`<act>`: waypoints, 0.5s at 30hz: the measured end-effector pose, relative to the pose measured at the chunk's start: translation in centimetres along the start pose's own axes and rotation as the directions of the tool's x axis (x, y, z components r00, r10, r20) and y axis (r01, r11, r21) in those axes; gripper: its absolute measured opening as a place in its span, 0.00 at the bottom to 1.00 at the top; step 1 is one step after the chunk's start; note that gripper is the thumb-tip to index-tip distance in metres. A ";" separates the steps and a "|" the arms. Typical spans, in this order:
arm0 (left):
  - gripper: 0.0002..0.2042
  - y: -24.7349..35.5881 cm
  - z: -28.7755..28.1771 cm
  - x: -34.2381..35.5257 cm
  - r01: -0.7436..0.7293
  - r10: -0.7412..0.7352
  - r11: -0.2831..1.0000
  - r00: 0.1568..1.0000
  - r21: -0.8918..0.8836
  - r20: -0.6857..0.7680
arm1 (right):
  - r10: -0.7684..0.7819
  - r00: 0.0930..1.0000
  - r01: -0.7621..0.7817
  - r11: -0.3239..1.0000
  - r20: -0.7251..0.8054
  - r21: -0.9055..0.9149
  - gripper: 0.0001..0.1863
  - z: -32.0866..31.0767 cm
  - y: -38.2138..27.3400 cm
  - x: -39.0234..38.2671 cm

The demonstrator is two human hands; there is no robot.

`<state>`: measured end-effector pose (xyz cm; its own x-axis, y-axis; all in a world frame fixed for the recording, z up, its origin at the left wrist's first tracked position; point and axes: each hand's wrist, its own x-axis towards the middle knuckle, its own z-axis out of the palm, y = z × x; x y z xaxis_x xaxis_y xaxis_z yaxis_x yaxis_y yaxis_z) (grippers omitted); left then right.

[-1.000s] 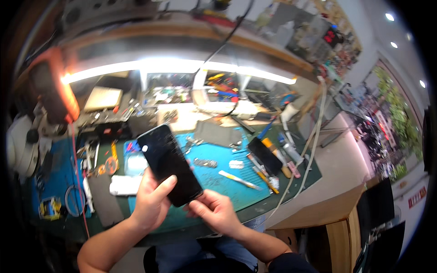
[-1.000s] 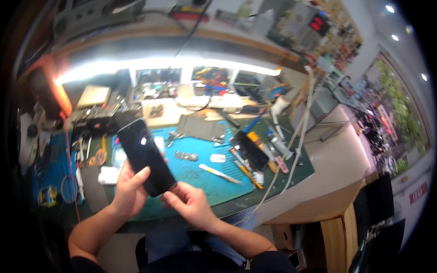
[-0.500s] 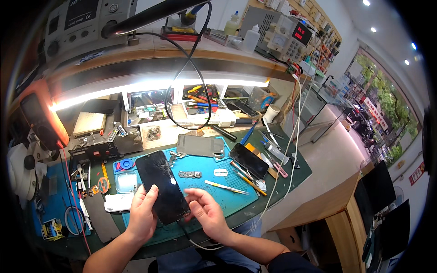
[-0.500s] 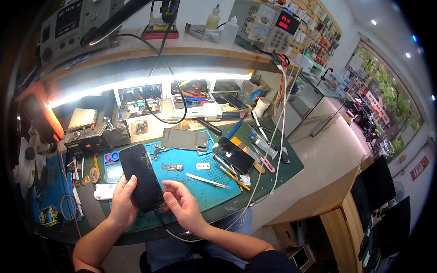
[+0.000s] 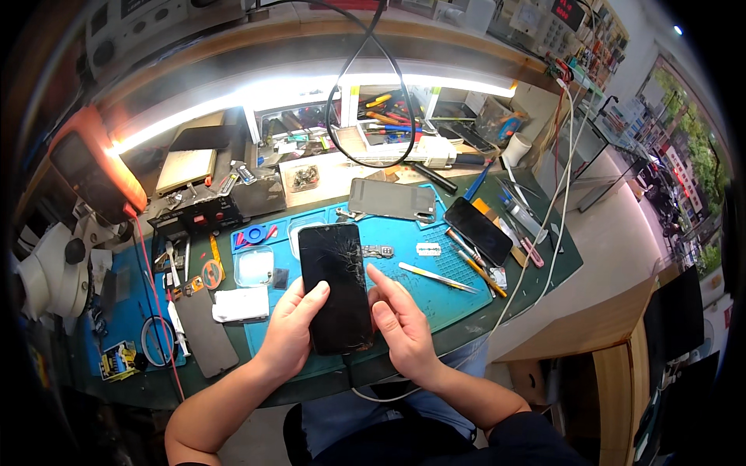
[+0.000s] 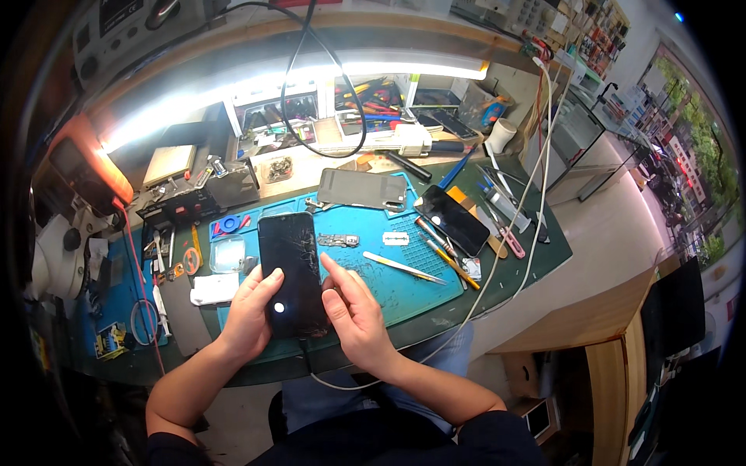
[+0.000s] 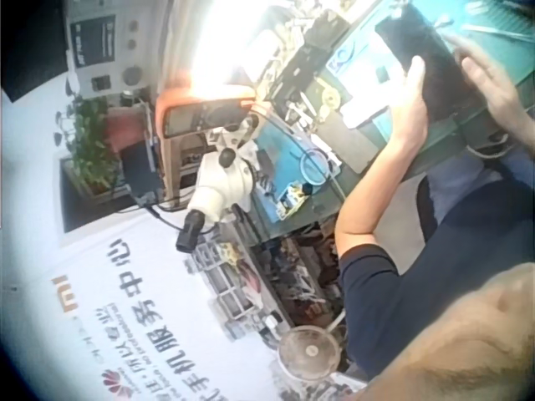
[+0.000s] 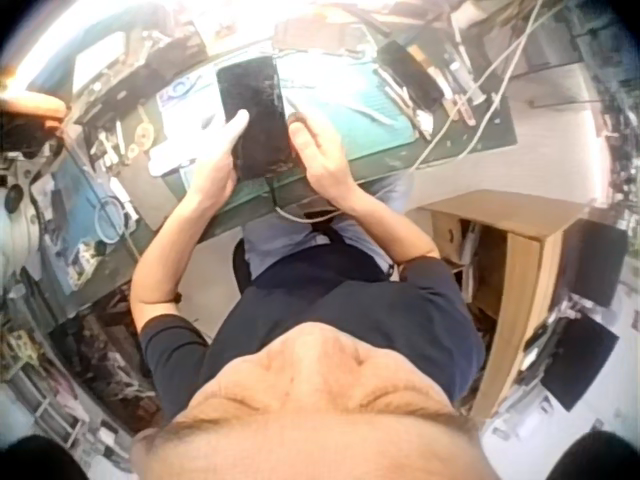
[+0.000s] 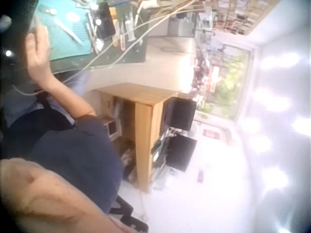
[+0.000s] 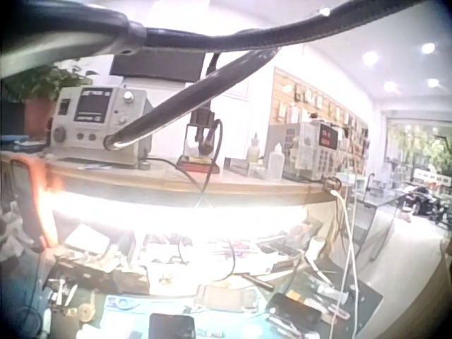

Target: The person holds a smartphone with a cracked screen and repeatedly presses the power button to test functionality. They connect a charging cable to the device and inspect the screen and internal components after opening the back cover. The person then retrieves a replacement screen assembly from a shelf and compares it with the original device.

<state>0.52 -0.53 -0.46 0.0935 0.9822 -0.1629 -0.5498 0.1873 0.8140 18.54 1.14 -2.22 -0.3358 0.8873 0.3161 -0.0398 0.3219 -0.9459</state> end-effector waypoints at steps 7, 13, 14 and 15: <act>0.16 -0.5 -0.1 -0.1 -0.026 0.025 0.998 0.999 0.053 0.025 | 0.102 0.995 -0.103 0.985 0.017 0.135 0.23 -0.4 0.4 0.2; 0.16 -0.3 0.2 -0.2 -0.011 0.011 0.999 1.000 0.030 0.017 | 0.089 0.995 -0.086 0.994 -0.039 0.064 0.22 0.2 -0.2 0.0; 0.16 -0.3 0.2 -0.2 0.000 0.000 1.000 1.000 0.027 0.022 | 0.112 0.993 -0.108 0.991 -0.047 0.074 0.22 0.2 -0.2 -0.1; 0.16 -0.3 0.2 -0.2 -0.003 0.002 1.000 1.000 0.028 0.019 | 0.108 0.993 -0.105 0.992 -0.045 0.071 0.22 0.1 -0.1 -0.1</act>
<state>0.80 -0.74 -0.54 0.1083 0.9827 -0.1502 -0.5269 0.1849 0.8296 18.46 0.96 -2.13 -0.2956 0.9309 0.2147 -0.0709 0.2027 -0.9767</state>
